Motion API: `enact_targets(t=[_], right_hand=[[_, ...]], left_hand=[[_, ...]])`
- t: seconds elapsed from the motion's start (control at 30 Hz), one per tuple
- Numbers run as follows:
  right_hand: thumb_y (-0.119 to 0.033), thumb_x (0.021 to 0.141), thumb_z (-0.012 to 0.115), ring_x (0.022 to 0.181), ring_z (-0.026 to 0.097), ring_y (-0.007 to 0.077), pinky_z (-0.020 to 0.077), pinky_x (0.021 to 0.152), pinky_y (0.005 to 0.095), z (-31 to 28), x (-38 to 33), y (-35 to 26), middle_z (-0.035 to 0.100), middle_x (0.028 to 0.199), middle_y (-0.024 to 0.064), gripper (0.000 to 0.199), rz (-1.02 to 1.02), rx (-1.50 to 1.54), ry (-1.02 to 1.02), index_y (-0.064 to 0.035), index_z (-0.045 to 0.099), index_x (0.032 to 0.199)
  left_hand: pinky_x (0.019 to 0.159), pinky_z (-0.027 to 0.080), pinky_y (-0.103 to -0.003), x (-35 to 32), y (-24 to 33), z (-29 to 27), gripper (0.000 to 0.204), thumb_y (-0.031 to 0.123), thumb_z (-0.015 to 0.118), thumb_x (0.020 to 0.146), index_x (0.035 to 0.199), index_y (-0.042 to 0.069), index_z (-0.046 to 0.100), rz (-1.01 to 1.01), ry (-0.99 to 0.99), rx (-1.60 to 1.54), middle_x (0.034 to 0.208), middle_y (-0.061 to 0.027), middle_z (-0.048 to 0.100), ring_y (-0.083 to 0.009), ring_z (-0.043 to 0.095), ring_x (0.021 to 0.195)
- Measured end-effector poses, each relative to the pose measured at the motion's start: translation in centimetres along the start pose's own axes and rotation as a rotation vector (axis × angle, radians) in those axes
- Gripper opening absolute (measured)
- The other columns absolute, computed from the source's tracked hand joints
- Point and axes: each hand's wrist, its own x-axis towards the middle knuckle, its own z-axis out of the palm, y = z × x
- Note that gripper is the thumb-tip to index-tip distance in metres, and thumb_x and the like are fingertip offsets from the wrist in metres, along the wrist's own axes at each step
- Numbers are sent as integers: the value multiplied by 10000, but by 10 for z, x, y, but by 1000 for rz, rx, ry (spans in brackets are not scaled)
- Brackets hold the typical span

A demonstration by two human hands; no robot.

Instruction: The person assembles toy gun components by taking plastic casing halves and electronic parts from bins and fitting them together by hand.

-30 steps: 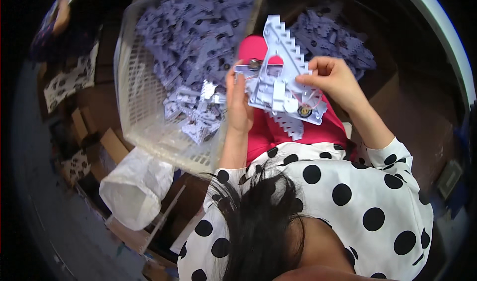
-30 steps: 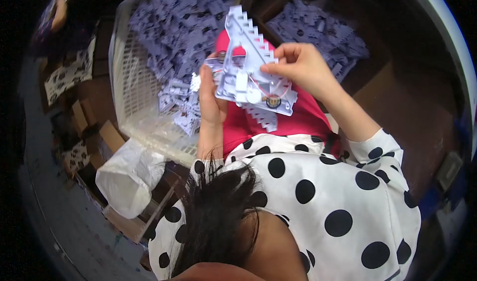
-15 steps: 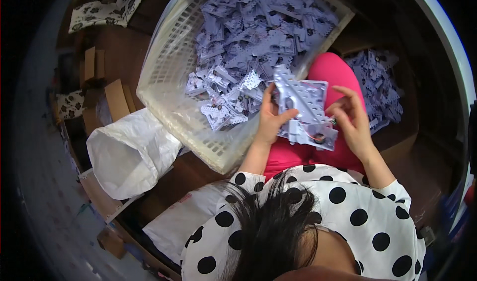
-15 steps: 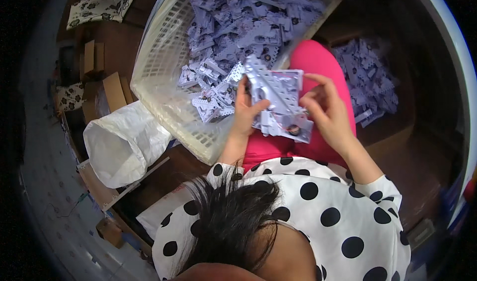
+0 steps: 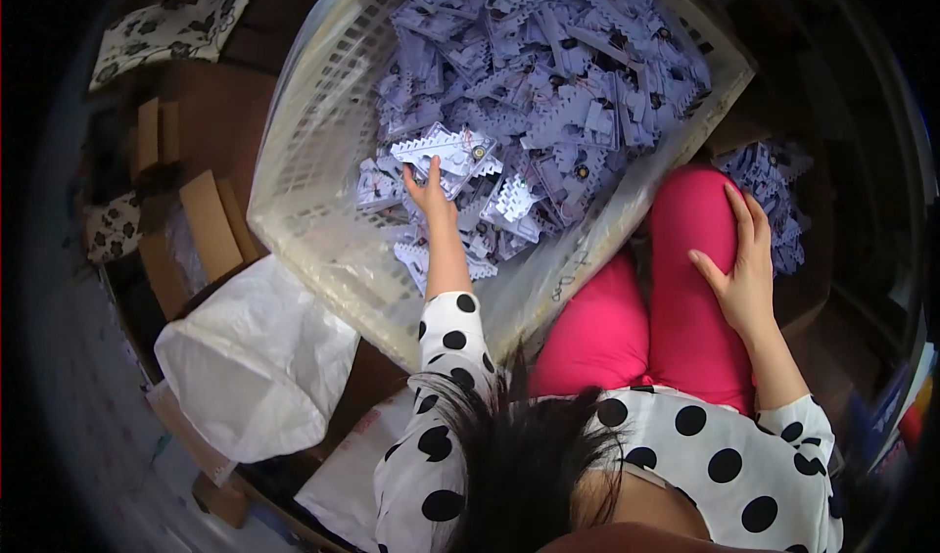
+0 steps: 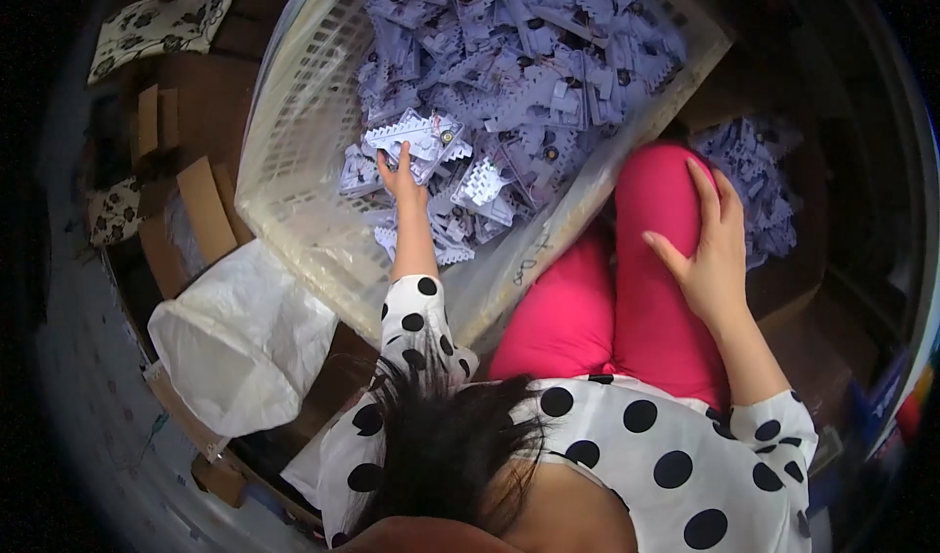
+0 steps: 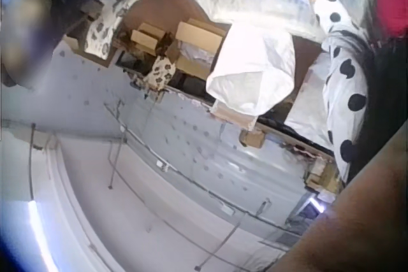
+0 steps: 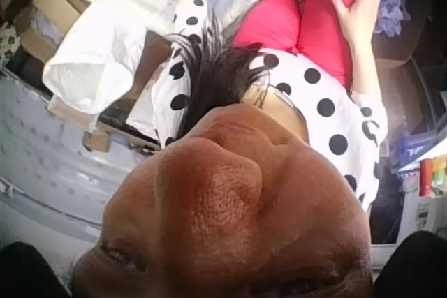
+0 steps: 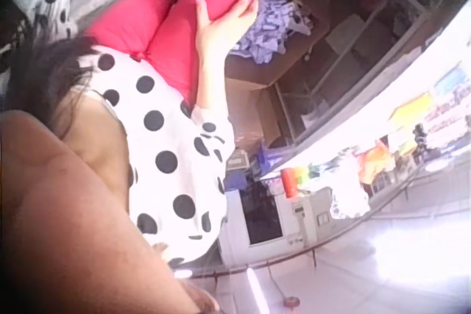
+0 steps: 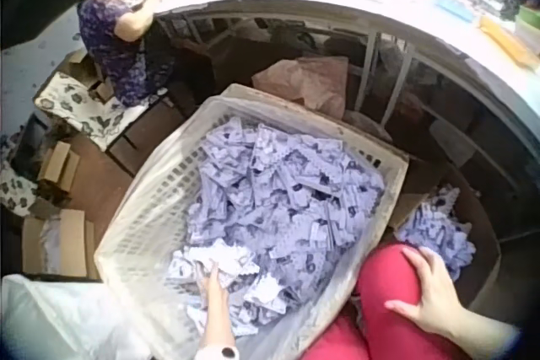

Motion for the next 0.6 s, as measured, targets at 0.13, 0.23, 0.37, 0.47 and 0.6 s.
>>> enact_targets(t=[0.13, 0.23, 0.37, 0.47, 0.6], right_hand=[[-322, 647, 769, 1185, 406, 396, 368, 986, 437, -2, 8, -2, 377, 1306, 218, 835, 73, 31, -28, -142, 368, 1357], [-327, 624, 780, 1165, 419, 400, 382, 965, 442, -4, 12, -5, 388, 1287, 218, 850, 91, 12, -11, -146, 378, 1351], [-324, 613, 788, 1151, 430, 403, 387, 955, 446, 1, 16, -5, 399, 1274, 221, 838, 88, 23, -28, -144, 403, 1335], [-328, 613, 790, 1142, 436, 402, 387, 953, 449, -4, 14, -1, 410, 1259, 225, 820, 61, 27, 2, -147, 424, 1323], [-465, 688, 721, 1127, 447, 404, 372, 963, 457, -9, 10, 14, 443, 1228, 234, 746, 70, 83, 4, -166, 439, 1310]], left_hand=[[970, 370, -360, 42, -44, 22, 754, 85, 717, 779, 1398, 99, 286, -60, 94, 55, 1338, -102, 420, -232, 474, 1136], [984, 354, -344, 63, -69, 30, 767, 125, 721, 786, 1404, 90, 269, -72, -6, 104, 1333, -111, 419, -228, 456, 1154], [1023, 317, -405, 92, -72, 13, 798, 353, 676, 815, 1416, 79, 227, 95, -103, 714, 1373, -197, 377, -329, 407, 1221], [1065, 260, -437, 106, -69, 10, 903, 509, 611, 807, 1422, 13, 176, 253, -138, 1239, 1405, -268, 305, -428, 302, 1288], [761, 513, -408, 119, -45, -9, 919, 398, 675, 758, 1421, -10, 187, -291, -100, 1038, 1385, -232, 328, -370, 551, 999]])
